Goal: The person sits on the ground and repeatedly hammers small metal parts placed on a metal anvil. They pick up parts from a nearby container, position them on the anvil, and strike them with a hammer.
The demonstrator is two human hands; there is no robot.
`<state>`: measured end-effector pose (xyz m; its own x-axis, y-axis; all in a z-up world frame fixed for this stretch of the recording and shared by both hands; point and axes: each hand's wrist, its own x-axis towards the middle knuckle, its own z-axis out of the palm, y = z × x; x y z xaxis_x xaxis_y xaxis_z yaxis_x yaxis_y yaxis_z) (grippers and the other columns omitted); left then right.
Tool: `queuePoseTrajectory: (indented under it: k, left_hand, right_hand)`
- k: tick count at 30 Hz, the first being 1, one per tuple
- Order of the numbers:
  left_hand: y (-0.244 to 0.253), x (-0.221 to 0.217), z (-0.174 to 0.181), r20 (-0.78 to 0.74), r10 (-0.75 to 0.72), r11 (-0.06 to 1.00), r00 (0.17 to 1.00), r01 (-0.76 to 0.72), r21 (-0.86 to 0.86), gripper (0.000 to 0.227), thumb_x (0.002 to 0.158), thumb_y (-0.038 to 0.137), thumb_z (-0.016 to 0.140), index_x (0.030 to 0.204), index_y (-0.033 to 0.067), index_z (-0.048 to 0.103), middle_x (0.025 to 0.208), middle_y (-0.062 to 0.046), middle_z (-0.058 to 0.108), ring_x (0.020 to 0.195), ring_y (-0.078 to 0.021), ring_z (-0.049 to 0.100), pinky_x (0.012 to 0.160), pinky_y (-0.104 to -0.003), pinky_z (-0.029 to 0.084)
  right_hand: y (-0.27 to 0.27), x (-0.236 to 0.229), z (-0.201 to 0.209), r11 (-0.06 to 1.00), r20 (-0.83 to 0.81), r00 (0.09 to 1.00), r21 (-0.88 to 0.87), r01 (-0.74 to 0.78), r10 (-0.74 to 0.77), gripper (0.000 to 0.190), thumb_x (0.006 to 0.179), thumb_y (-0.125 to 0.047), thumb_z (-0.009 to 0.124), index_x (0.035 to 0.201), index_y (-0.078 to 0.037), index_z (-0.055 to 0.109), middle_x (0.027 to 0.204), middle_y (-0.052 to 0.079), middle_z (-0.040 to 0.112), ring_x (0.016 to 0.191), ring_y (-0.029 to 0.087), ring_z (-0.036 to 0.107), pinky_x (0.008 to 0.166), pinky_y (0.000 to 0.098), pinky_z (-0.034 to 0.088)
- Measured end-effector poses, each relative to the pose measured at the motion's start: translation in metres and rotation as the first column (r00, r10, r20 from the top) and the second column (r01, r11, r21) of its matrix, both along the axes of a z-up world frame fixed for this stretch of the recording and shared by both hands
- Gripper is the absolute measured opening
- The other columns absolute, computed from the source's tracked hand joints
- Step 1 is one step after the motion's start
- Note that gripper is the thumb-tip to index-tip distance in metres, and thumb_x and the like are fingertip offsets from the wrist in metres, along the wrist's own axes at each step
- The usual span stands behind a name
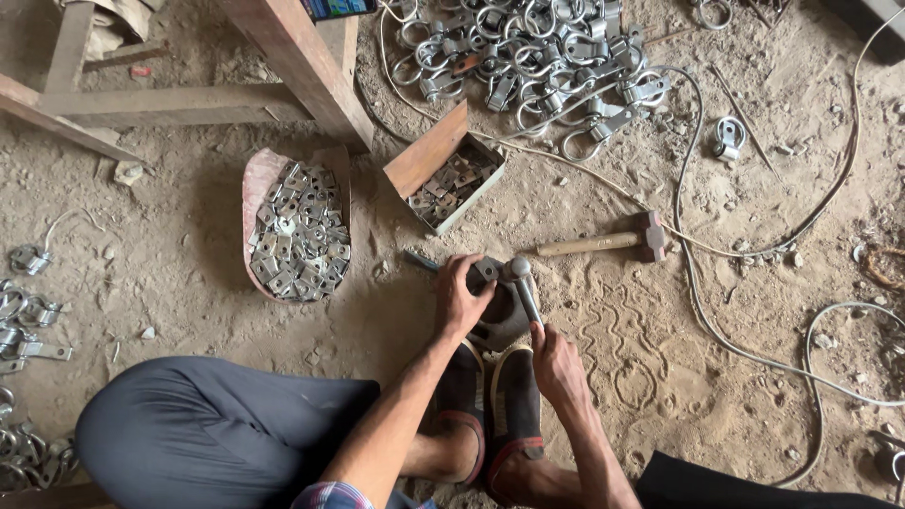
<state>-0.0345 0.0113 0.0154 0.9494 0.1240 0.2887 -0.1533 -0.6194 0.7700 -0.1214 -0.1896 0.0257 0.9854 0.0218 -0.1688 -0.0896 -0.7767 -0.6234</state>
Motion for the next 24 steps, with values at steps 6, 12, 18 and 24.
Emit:
queuePoseTrajectory:
  k: [6, 12, 18, 24]
  left_hand:
    - [0.001, -0.002, 0.002, 0.074, -0.03, 0.998, 0.997, 0.035, -0.058, 0.053, 0.073, 0.014, 0.087, 0.12, 0.0111, 0.062, 0.119, -0.009, 0.066, 0.116, -0.0307, 0.063, 0.104, -0.045, 0.046]
    - [0.005, 0.002, 0.001, 0.01, -0.018, 0.999, 1.0, 0.018, -0.048, 0.048, 0.072, 0.01, 0.088, 0.114, 0.0103, 0.066, 0.112, -0.011, 0.066, 0.111, -0.0329, 0.062, 0.1, -0.044, 0.048]
    - [0.007, 0.001, -0.002, 0.032, -0.038, 0.994, 0.999, 0.041, -0.097, 0.049, 0.07, 0.009, 0.088, 0.113, 0.0106, 0.064, 0.115, -0.009, 0.066, 0.113, -0.0304, 0.062, 0.103, -0.043, 0.048]
    - [0.008, 0.001, -0.009, -0.013, -0.026, 0.996, 1.0, 0.024, -0.088, 0.046, 0.071, 0.01, 0.088, 0.111, 0.0107, 0.066, 0.112, -0.011, 0.066, 0.111, -0.0319, 0.063, 0.101, -0.045, 0.048]
  right_hand:
    - [0.001, -0.001, 0.009, 0.99, -0.127, 0.985, 0.06, 0.124, -0.115, 0.045, 0.109, -0.041, 0.048, 0.098, -0.001, 0.064, 0.072, 0.031, 0.065, 0.068, 0.049, 0.062, 0.057, 0.0554, 0.048]
    - [0.0, -0.004, -0.015, 0.994, 0.334, 0.94, -0.108, -0.032, 0.066, 0.043, 0.111, -0.037, 0.045, 0.108, 0.003, 0.06, 0.073, 0.024, 0.064, 0.053, 0.038, 0.056, 0.042, 0.0473, 0.044]
    - [-0.001, 0.0, -0.007, 0.997, -0.014, 0.998, -0.026, 0.069, -0.069, 0.049, 0.111, -0.04, 0.042, 0.084, -0.004, 0.061, 0.05, 0.004, 0.049, 0.036, 0.014, 0.034, 0.03, 0.0325, 0.026]
    - [0.016, 0.002, 0.04, 0.986, 0.129, 0.98, 0.089, 0.144, -0.155, 0.045, 0.112, -0.033, 0.047, 0.081, -0.003, 0.061, 0.051, 0.01, 0.049, 0.038, 0.018, 0.038, 0.036, 0.0376, 0.03]
